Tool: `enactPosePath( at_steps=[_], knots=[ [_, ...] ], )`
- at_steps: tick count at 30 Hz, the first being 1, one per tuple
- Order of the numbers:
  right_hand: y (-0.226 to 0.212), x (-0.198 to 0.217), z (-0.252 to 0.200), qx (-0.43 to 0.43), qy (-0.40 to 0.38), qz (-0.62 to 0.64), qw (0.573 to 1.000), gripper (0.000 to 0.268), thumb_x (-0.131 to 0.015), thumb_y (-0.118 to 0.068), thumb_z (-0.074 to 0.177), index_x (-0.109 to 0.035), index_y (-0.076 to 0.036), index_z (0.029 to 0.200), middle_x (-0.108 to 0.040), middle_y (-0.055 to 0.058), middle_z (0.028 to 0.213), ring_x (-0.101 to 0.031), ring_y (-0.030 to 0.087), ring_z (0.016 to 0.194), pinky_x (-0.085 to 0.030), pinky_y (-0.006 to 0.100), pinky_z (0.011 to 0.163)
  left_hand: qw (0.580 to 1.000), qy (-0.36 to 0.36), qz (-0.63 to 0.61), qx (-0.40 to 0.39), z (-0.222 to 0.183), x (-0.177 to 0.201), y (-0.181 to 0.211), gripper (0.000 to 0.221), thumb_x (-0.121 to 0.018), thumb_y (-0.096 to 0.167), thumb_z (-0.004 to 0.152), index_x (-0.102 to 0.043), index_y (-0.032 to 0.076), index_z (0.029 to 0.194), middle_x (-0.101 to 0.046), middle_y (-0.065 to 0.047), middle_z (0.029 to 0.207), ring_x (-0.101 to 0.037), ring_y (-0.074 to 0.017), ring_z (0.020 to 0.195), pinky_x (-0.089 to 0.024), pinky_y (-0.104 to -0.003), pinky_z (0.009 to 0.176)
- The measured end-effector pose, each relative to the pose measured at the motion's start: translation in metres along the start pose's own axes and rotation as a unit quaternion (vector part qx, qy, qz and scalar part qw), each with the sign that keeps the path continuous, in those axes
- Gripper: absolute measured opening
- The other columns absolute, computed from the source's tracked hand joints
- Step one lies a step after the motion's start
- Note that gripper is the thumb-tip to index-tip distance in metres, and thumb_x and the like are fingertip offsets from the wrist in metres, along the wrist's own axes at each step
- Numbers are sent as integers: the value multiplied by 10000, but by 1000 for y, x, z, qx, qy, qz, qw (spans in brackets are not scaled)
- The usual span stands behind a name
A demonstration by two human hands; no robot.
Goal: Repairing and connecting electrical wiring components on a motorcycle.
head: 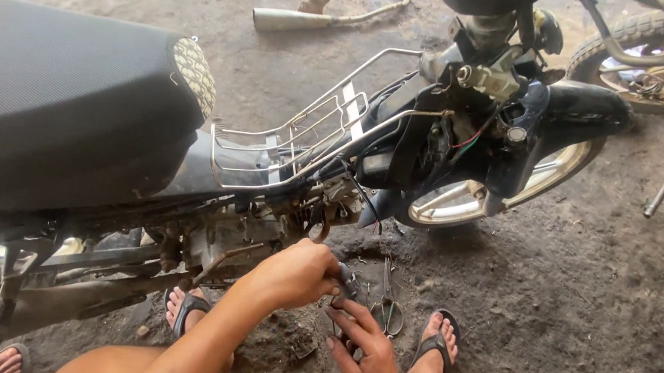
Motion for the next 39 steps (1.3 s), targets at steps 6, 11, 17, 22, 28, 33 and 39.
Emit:
enactPosePath(
  at_steps=[6, 11, 17, 22, 28, 33, 39],
  knots=[
    [11, 5, -1, 88, 28, 65, 994, 329, -734, -10, 862, -765, -22, 1190, -694, 85, 1292, -717, 162, 1013, -588, 289, 778, 983, 11, -183, 28, -2, 11, 21, 218, -745, 137, 867, -759, -49, 982, -782, -132, 798, -748, -175, 683, -601, -340, 650],
    [27, 10, 10, 38, 48, 265, 962, 215, -783, -12, 876, -719, -5, 1081, -738, 125, 1058, -668, 167, 922, -531, 298, 754, 946, -18, -317, 62, 2, 3, 26, 196, -675, 125, 940, -704, -60, 998, -764, -115, 776, -702, -144, 633, -572, -313, 562],
    [24, 17, 12, -139, -9, 415, 899, 196, -766, -118, 867, -754, -4, 1026, -737, 76, 798, -643, 127, 660, -483, 265, 543, 899, 28, -433, 64, 13, -10, 17, 181, -627, 115, 985, -676, -57, 1009, -763, -129, 804, -710, -155, 638, -604, -299, 569],
    [15, 28, 10, -160, -60, 436, 884, 185, -767, -122, 893, -746, 34, 990, -720, 68, 778, -651, 133, 669, -499, 273, 560, 910, 71, -402, 68, 15, -9, 18, 173, -620, 104, 977, -681, -57, 994, -774, -131, 811, -745, -169, 656, -625, -312, 567],
    [17, 27, 8, -128, -136, 281, 941, 174, -759, -133, 920, -769, 28, 986, -761, 85, 779, -635, 100, 652, -510, 251, 582, 898, 193, -374, 125, 12, 11, 10, 169, -613, 89, 971, -686, -58, 1010, -775, -136, 799, -765, -182, 662, -637, -317, 567],
    [19, 24, 8, -74, -82, 273, 956, 215, -720, -132, 934, -787, 31, 1057, -765, 48, 816, -682, 85, 733, -533, 225, 659, 859, 184, -467, 96, 12, 10, 3, 163, -626, 62, 946, -683, -48, 1051, -755, -131, 794, -724, -174, 658, -595, -307, 562],
    [9, 45, 26, -108, -48, 235, 965, 226, -671, -147, 943, -782, 8, 1063, -770, 48, 803, -685, 103, 708, -534, 236, 641, 771, 135, -619, 69, 16, 1, -16, 141, -653, 126, 983, -692, -9, 1001, -742, -123, 789, -692, -150, 641, -553, -268, 568]
  ],
)
Point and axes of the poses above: each hand's wrist, its own z-axis towards the middle knuckle, its own x-axis out of the back of the hand, y = z × x, the point moved 2 cm from there along z, towards the middle knuckle
